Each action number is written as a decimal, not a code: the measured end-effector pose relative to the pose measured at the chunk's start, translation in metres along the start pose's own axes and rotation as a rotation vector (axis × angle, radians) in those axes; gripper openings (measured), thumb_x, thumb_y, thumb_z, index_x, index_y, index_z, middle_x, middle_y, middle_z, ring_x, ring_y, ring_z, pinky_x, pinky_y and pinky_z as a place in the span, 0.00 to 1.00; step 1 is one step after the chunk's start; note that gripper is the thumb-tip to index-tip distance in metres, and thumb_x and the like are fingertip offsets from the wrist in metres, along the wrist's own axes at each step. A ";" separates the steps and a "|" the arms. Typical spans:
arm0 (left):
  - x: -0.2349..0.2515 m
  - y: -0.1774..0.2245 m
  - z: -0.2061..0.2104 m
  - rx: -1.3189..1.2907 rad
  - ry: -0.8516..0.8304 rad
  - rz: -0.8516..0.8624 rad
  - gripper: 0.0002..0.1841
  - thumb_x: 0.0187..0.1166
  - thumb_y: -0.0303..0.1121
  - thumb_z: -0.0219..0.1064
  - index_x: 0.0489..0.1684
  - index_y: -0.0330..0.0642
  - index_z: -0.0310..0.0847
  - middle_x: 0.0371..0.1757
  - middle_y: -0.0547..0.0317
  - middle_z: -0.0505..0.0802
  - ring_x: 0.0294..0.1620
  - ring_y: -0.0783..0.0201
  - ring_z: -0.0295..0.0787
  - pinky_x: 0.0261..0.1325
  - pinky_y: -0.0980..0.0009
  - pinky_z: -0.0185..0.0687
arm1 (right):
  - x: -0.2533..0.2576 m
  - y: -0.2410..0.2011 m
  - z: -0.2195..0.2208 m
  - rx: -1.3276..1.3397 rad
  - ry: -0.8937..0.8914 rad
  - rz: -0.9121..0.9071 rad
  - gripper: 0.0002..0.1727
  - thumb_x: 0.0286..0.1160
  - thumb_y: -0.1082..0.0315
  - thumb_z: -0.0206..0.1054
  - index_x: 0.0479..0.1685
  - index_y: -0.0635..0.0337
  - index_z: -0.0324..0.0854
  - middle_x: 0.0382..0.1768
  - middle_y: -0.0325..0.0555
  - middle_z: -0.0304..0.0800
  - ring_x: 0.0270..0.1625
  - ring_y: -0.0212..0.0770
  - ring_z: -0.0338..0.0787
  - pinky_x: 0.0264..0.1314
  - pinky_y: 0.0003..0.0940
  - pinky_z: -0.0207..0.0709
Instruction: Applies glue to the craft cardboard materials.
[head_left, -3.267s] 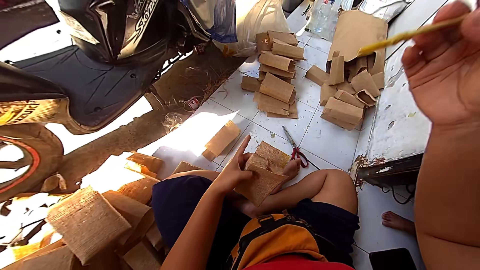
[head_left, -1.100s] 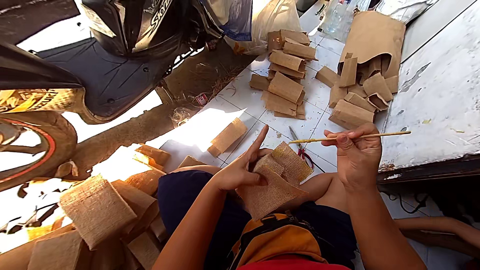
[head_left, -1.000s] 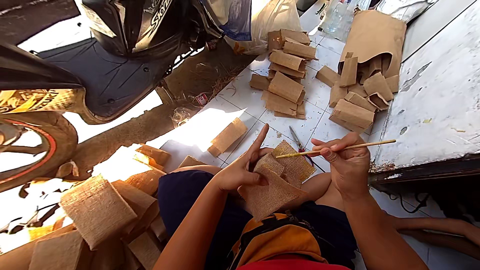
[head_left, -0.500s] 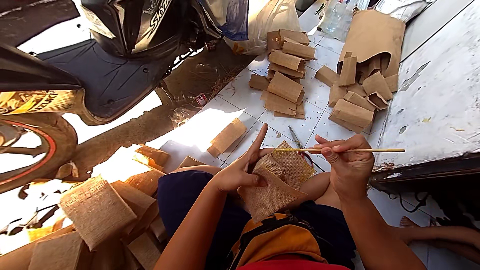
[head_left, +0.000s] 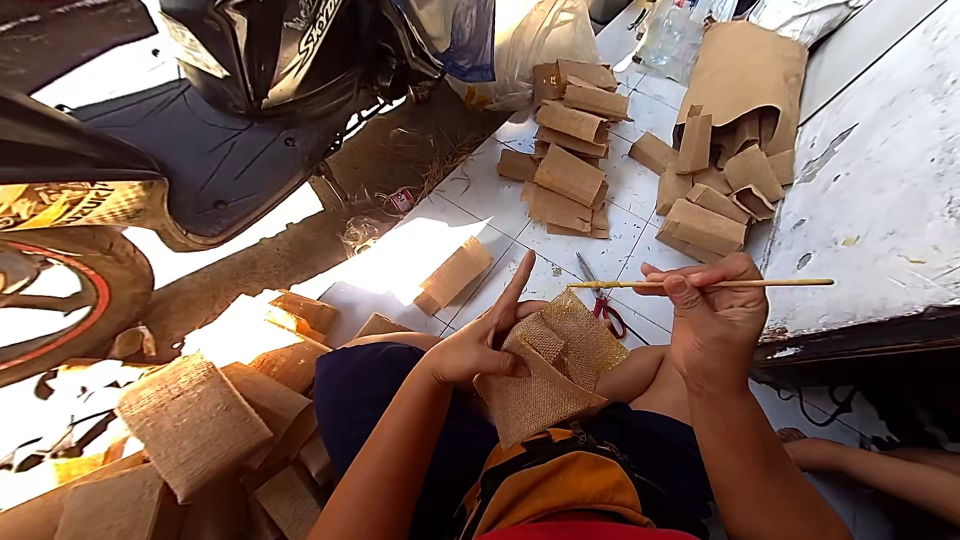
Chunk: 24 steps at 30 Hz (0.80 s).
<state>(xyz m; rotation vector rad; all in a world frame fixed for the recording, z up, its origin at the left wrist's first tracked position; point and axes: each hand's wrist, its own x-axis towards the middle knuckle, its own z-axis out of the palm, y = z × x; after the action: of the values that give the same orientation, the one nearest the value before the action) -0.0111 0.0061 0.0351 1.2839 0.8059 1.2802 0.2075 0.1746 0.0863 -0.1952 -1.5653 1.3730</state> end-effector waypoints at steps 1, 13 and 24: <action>-0.001 0.000 -0.001 -0.005 -0.007 0.009 0.67 0.65 0.36 0.78 0.94 0.71 0.13 0.75 0.66 0.83 0.63 0.71 0.88 0.65 0.72 0.86 | 0.000 -0.001 -0.001 0.012 -0.019 0.009 0.12 0.70 0.76 0.76 0.43 0.45 0.84 0.39 0.39 0.97 0.46 0.43 0.99 0.60 0.45 0.92; 0.001 0.000 -0.001 0.040 -0.029 -0.014 0.67 0.65 0.39 0.77 0.94 0.66 0.13 0.73 0.66 0.84 0.63 0.71 0.88 0.64 0.71 0.87 | -0.001 -0.001 -0.004 -0.004 0.021 0.043 0.13 0.70 0.77 0.75 0.43 0.46 0.82 0.39 0.40 0.97 0.44 0.43 0.99 0.57 0.44 0.93; 0.000 0.003 0.000 0.051 -0.037 -0.027 0.68 0.64 0.41 0.78 0.94 0.67 0.11 0.73 0.67 0.85 0.64 0.72 0.87 0.65 0.72 0.86 | 0.001 -0.001 0.001 -0.006 -0.034 0.087 0.14 0.68 0.79 0.75 0.44 0.48 0.83 0.39 0.40 0.97 0.44 0.42 0.99 0.57 0.42 0.93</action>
<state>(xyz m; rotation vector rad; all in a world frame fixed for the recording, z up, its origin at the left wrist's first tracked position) -0.0112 0.0053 0.0377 1.3291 0.8312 1.2182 0.2067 0.1744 0.0878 -0.2471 -1.6059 1.4459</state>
